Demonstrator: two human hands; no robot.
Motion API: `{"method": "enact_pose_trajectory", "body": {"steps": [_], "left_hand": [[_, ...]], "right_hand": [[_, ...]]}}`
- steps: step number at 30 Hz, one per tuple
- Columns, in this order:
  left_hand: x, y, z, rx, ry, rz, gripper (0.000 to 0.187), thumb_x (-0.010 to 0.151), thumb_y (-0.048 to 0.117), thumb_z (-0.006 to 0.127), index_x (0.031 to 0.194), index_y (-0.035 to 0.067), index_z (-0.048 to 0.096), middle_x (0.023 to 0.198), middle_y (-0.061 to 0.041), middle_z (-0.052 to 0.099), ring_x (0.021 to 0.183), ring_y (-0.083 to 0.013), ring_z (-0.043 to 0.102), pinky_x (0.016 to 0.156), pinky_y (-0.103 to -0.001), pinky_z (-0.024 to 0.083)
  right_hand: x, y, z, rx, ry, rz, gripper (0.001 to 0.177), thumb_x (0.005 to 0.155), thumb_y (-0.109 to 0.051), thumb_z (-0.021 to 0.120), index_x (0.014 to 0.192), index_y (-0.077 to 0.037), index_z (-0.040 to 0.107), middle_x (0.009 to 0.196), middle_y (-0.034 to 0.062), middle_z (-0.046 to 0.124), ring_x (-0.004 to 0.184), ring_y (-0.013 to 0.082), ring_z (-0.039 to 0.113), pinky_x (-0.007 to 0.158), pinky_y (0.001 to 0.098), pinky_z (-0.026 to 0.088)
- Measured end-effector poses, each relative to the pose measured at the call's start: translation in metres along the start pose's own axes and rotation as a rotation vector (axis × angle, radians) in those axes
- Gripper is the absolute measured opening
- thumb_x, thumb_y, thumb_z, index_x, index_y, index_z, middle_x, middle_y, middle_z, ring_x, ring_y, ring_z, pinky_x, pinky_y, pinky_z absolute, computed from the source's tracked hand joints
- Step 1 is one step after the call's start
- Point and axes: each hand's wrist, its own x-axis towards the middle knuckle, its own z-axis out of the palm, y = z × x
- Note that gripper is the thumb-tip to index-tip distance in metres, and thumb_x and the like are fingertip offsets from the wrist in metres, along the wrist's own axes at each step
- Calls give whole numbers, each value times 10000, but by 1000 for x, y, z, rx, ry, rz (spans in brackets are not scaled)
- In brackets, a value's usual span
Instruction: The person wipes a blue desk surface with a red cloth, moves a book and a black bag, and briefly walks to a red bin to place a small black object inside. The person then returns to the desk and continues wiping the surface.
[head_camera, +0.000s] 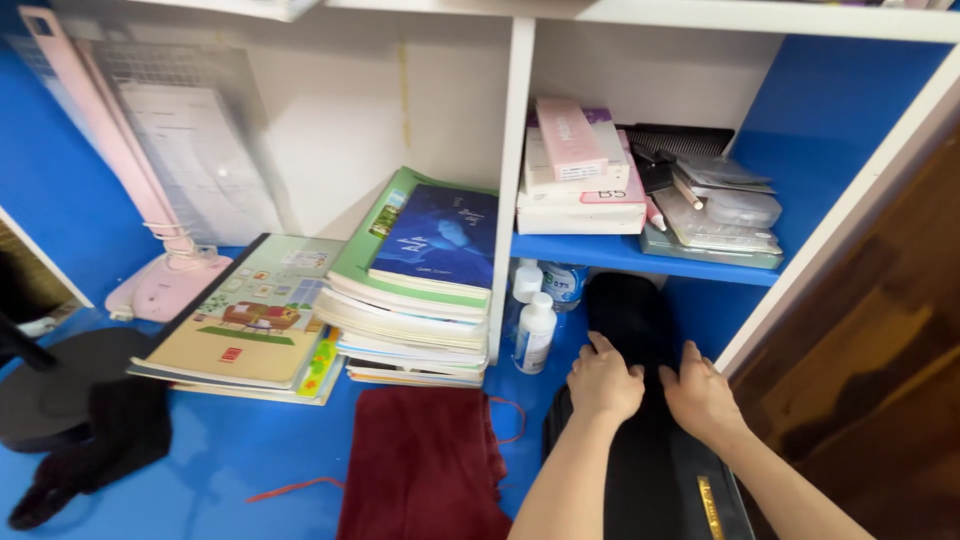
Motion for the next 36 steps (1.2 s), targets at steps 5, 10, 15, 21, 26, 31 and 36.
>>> {"method": "enact_pose_trajectory", "body": {"steps": [5,10,15,21,26,31,36], "left_hand": [[10,16,-8,106,-157,-186,934,977,524,526,1607,-16,95,1523,-226,397,1359,-427,425,1101,-548,326],[24,19,6,145,-61,-325,872,985,564,558,1586,30,220,1481,-203,453,1348,-414,428,1093,-543,307],[27,25,8,184,-49,-454,818,960,642,588,1521,93,361,1463,-210,469,1366,-409,416,1135,-539,233],[19,26,-6,27,-36,-440,775,899,628,532,1413,65,393,1382,-216,465,1383,-439,366,1138,-574,204],[21,19,-16,-41,-10,-370,767,943,648,443,1398,31,397,1378,-229,428,1381,-448,339,1115,-612,220],[19,15,-16,-94,78,-282,770,943,616,479,1388,-8,410,1369,-244,438,1390,-461,332,1108,-626,242],[13,19,-17,-132,243,-126,716,947,620,504,1256,-24,452,1198,-201,459,1249,-477,412,1043,-582,307]], "right_hand": [[47,32,29,-38,-19,56,521,948,-449,535,1216,-5,487,1211,333,669,1195,548,589,997,567,467],[63,28,41,-13,-52,169,635,919,-540,544,1247,4,540,1286,344,647,1249,530,575,1040,544,457],[79,24,53,-58,-48,250,779,884,-614,541,1333,23,525,1315,324,632,1291,483,550,1091,528,426],[94,30,70,-17,-4,379,970,835,-768,610,1411,3,491,1438,331,520,1347,503,500,1151,514,368],[92,26,60,89,4,368,1050,761,-837,661,1381,10,626,1366,323,610,1278,481,578,1086,513,423],[64,2,32,206,11,346,991,736,-792,731,1307,17,703,1270,316,692,1220,472,626,1037,529,464],[20,-41,-12,299,70,312,796,816,-680,727,1272,-28,726,1242,241,721,1228,422,625,1036,511,481]]}}
